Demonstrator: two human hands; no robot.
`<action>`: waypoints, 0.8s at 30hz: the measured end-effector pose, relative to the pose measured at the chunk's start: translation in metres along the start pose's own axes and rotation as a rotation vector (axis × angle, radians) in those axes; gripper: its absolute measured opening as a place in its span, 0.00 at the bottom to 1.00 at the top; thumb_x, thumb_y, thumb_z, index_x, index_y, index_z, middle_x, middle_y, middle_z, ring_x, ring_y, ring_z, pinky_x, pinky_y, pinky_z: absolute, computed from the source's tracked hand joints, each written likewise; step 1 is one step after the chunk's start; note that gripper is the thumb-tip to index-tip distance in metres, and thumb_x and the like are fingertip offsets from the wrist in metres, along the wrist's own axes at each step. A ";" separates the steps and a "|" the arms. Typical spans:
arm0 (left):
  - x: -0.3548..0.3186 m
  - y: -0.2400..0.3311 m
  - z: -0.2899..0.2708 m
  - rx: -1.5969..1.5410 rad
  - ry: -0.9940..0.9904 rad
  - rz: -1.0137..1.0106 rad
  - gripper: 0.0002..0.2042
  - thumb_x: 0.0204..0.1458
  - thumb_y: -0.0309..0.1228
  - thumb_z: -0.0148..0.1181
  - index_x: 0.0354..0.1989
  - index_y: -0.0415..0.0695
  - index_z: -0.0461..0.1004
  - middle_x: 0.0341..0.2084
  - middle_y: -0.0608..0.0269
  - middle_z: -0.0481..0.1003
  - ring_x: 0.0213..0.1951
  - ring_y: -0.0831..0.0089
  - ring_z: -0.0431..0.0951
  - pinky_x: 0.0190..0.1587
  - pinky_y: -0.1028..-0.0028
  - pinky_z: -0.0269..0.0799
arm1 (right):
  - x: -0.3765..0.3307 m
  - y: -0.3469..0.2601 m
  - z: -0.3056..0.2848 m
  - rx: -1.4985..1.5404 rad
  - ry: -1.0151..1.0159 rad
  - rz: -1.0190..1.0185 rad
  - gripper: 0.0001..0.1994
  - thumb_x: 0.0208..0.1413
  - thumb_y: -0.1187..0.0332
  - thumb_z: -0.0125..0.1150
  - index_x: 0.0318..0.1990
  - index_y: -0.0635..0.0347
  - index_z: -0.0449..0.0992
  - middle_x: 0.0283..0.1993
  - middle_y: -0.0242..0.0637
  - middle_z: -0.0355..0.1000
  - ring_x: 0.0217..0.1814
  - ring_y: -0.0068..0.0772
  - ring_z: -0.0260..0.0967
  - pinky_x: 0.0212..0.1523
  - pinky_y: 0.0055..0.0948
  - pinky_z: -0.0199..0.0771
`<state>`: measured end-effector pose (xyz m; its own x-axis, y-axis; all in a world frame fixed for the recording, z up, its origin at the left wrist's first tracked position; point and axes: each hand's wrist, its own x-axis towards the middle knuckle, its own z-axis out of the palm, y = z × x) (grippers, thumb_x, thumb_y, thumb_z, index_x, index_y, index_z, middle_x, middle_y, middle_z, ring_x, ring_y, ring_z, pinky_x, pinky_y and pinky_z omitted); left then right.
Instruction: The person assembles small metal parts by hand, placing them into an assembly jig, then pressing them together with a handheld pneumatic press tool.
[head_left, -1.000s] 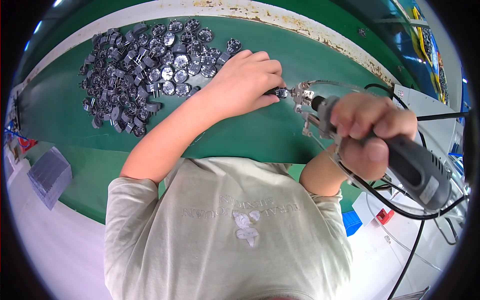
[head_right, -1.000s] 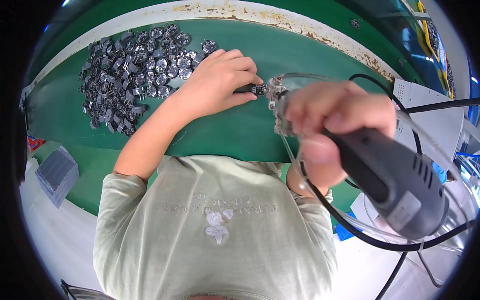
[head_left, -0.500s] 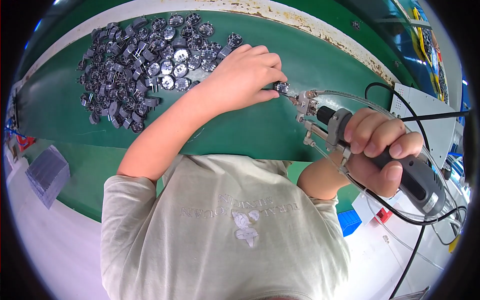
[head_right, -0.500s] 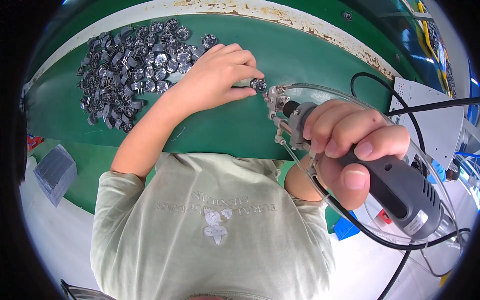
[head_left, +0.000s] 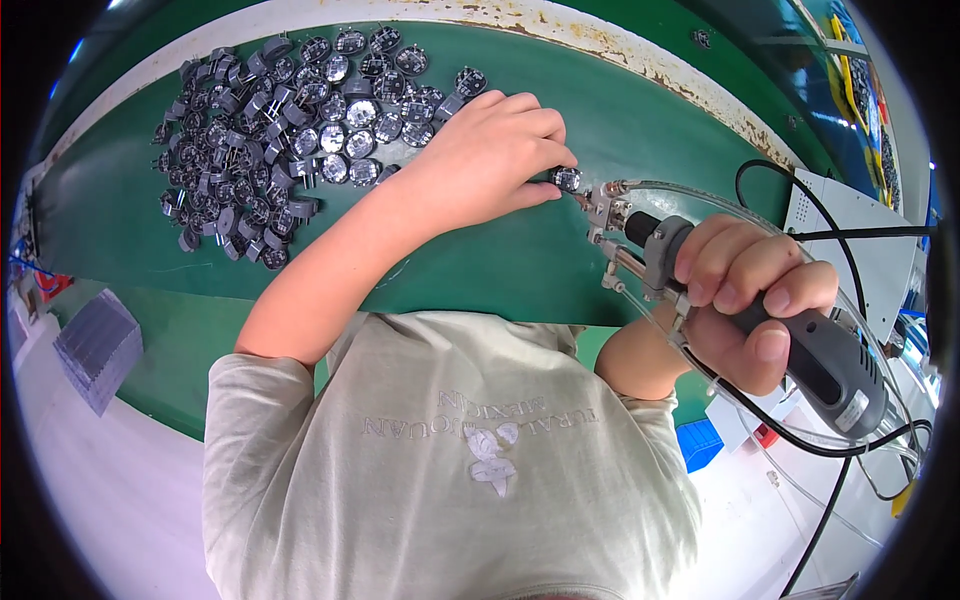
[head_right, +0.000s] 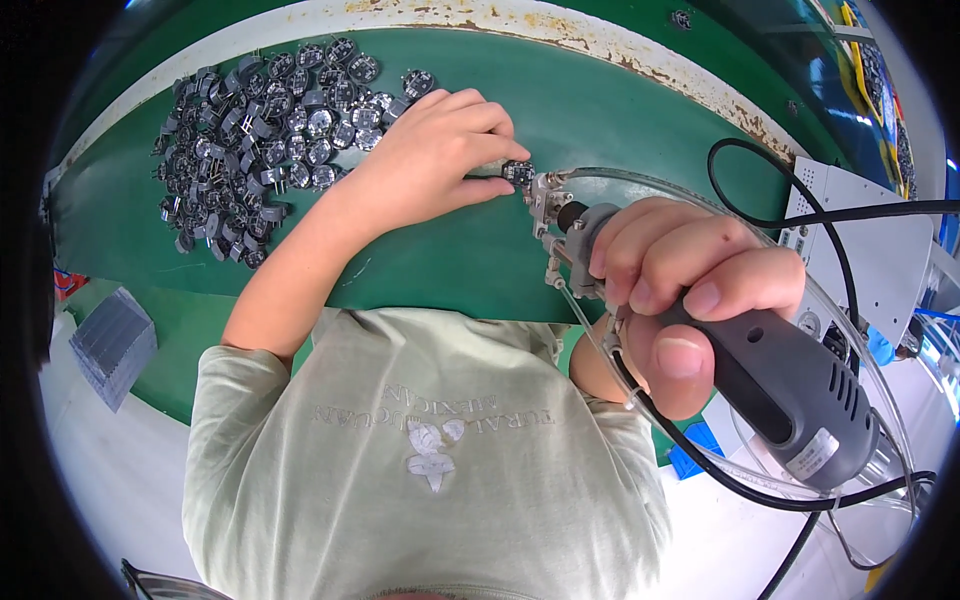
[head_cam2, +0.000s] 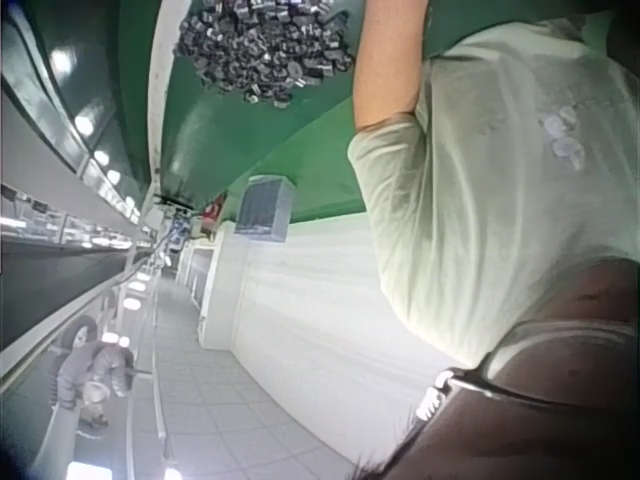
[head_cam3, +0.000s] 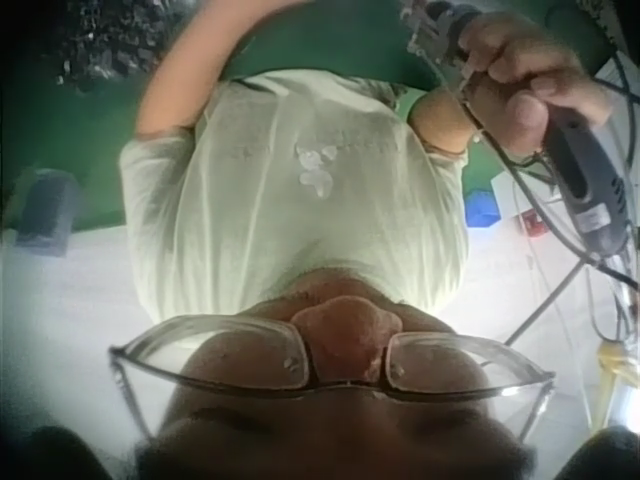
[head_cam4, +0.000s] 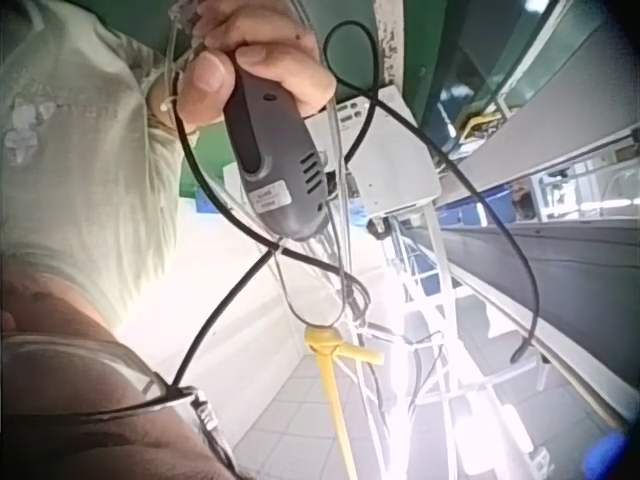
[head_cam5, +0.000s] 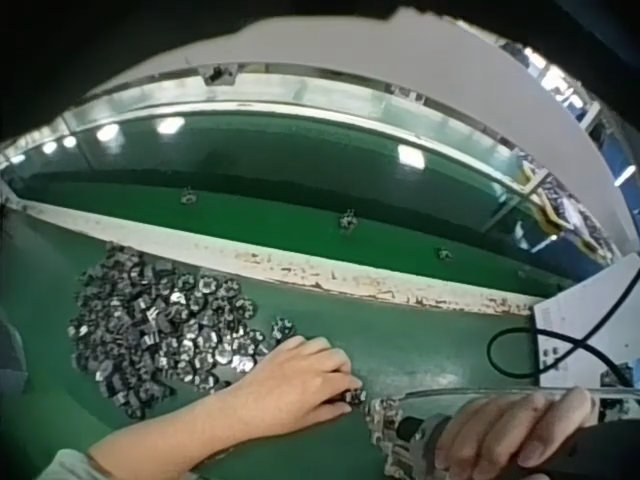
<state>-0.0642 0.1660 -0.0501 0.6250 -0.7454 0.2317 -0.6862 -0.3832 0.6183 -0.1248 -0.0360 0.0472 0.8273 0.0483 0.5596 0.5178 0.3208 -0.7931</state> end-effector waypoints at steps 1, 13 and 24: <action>0.000 0.000 0.000 -0.001 -0.002 -0.001 0.13 0.41 0.34 0.68 0.38 0.47 0.80 0.33 0.69 0.72 0.41 0.68 0.71 0.44 0.69 0.65 | 0.000 0.000 0.000 -0.001 -0.003 0.001 0.14 0.52 0.67 0.62 0.37 0.57 0.60 0.23 0.35 0.64 0.19 0.30 0.63 0.21 0.34 0.69; 0.006 0.000 -0.007 0.007 -0.016 0.007 0.13 0.40 0.33 0.68 0.36 0.46 0.79 0.33 0.70 0.71 0.41 0.70 0.71 0.42 0.69 0.64 | 0.019 0.002 0.024 -0.212 -0.089 0.132 0.11 0.51 0.68 0.60 0.31 0.57 0.62 0.20 0.33 0.64 0.16 0.27 0.62 0.19 0.30 0.68; 0.001 0.007 -0.038 0.006 -0.052 -0.006 0.12 0.42 0.32 0.67 0.36 0.44 0.78 0.33 0.66 0.73 0.40 0.65 0.73 0.44 0.67 0.68 | 0.012 -0.034 0.003 0.010 -0.085 -0.147 0.18 0.51 0.61 0.69 0.37 0.57 0.63 0.27 0.33 0.67 0.18 0.26 0.65 0.17 0.27 0.69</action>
<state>-0.0544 0.1833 -0.0169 0.6089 -0.7704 0.1887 -0.6849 -0.3907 0.6151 -0.1332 -0.0432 0.0822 0.7209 0.0798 0.6885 0.6296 0.3398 -0.6986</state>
